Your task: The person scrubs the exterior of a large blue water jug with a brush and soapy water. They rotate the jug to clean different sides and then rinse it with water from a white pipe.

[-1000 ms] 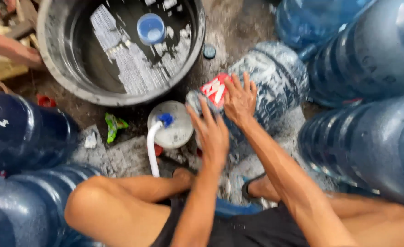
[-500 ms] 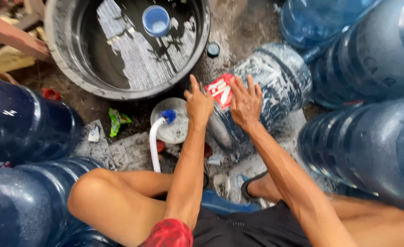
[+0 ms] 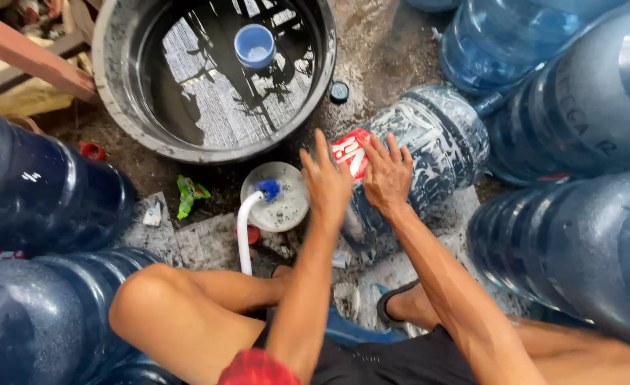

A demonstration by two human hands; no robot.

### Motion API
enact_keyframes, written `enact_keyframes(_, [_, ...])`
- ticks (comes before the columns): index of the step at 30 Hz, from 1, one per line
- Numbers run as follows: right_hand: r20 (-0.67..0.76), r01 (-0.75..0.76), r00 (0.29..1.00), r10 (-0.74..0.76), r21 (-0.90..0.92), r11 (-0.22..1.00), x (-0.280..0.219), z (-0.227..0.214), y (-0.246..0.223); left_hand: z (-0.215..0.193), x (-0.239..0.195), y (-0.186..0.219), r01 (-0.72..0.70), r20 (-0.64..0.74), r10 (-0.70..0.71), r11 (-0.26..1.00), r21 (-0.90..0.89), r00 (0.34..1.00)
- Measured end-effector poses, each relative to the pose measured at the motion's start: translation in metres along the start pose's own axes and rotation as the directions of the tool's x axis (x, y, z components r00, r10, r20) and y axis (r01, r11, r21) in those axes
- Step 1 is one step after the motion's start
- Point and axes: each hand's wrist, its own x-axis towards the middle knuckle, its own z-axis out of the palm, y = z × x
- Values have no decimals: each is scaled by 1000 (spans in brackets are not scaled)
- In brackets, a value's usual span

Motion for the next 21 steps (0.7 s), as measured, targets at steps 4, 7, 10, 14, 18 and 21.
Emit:
enact_keyframes(4, [-6,-6,1000,6,-14,1000,23,14,-2,1,-115,1,-366,-242,348,930,-33,906])
enact_keyframes(7, [-5,-9,1000,9,-14,1000,28,22,-6,52,-124,-46,-319,-274,332,943,90,903])
enact_keyframes(10, [-1,15,1000,-15,-15,1000,34,12,-8,-4,-52,-1,-304,-335,243,942,-141,910])
enact_keyframes(14, [-30,5,1000,-6,-14,1000,42,23,-10,4,-33,-3,-200,-327,145,969,-142,934])
enact_keyframes(18, [-8,-36,999,36,63,997,40,33,-3,5,-73,-2,-307,-313,297,952,20,902])
enact_keyframes(21, [-119,-62,987,109,347,936,34,-1,-10,-1,-57,-4,-312,-289,289,949,-38,913])
